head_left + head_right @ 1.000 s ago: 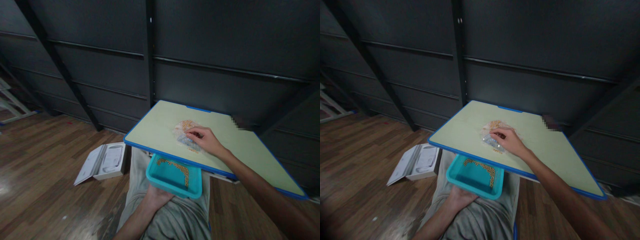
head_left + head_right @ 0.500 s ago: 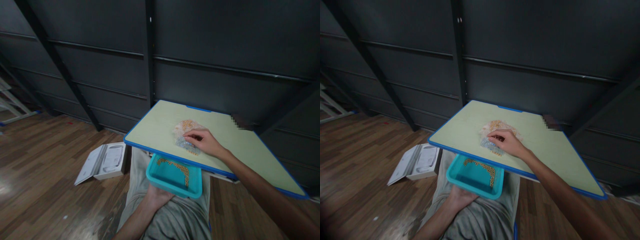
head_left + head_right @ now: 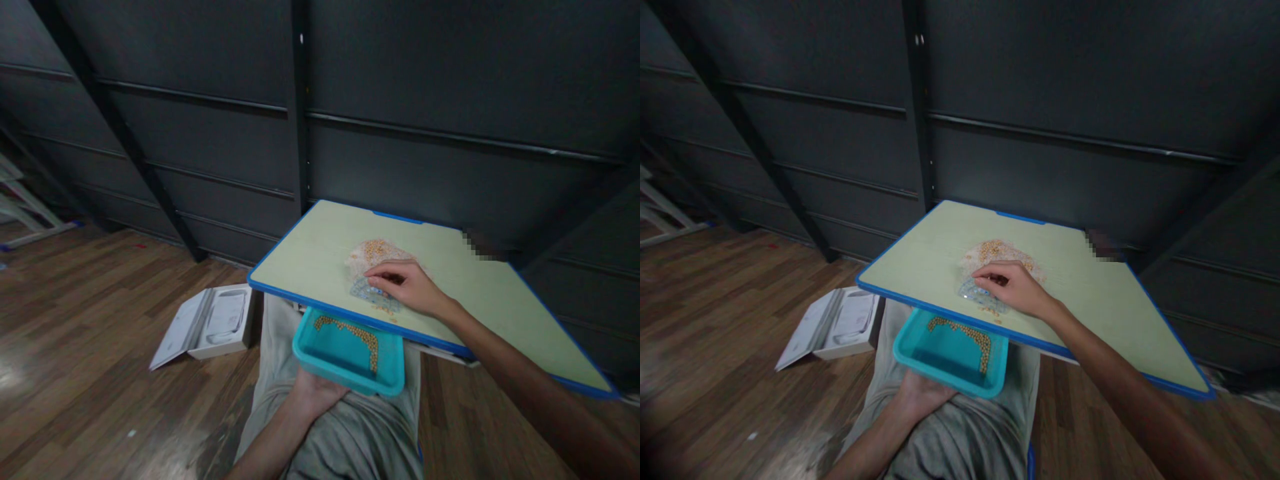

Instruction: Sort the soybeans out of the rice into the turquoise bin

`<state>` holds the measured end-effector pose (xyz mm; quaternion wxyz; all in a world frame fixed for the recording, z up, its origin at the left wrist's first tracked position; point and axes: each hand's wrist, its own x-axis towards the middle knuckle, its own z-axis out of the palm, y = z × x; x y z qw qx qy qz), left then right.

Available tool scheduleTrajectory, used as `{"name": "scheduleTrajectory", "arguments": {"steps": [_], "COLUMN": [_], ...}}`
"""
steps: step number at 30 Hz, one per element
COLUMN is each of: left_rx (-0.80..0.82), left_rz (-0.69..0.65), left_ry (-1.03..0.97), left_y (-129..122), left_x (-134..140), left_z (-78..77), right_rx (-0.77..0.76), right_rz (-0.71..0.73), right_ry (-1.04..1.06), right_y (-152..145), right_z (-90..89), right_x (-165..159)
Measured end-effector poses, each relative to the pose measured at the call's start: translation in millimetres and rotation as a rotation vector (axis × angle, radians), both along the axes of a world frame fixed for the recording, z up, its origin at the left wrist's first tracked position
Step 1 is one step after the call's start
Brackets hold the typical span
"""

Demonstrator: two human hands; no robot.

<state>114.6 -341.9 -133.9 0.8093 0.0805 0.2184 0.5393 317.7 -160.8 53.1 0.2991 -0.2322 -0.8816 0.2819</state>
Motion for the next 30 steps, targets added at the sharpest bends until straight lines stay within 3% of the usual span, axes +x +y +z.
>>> {"name": "scheduleTrajectory", "arguments": {"steps": [16,30], "left_rx": [0.047,0.045], "left_rz": [-0.022,-0.017], "left_ry": [-0.014,-0.020], "left_y": [0,0], "left_x": [3,1], "left_z": [15.4,4.0], "right_rx": [-0.020,-0.009], "right_rz": [0.031,-0.005], "right_ry": [-0.005,-0.034], "right_y": [-5,-1], "right_z": [0.1,-2.5], "right_x": [-1,0]}}
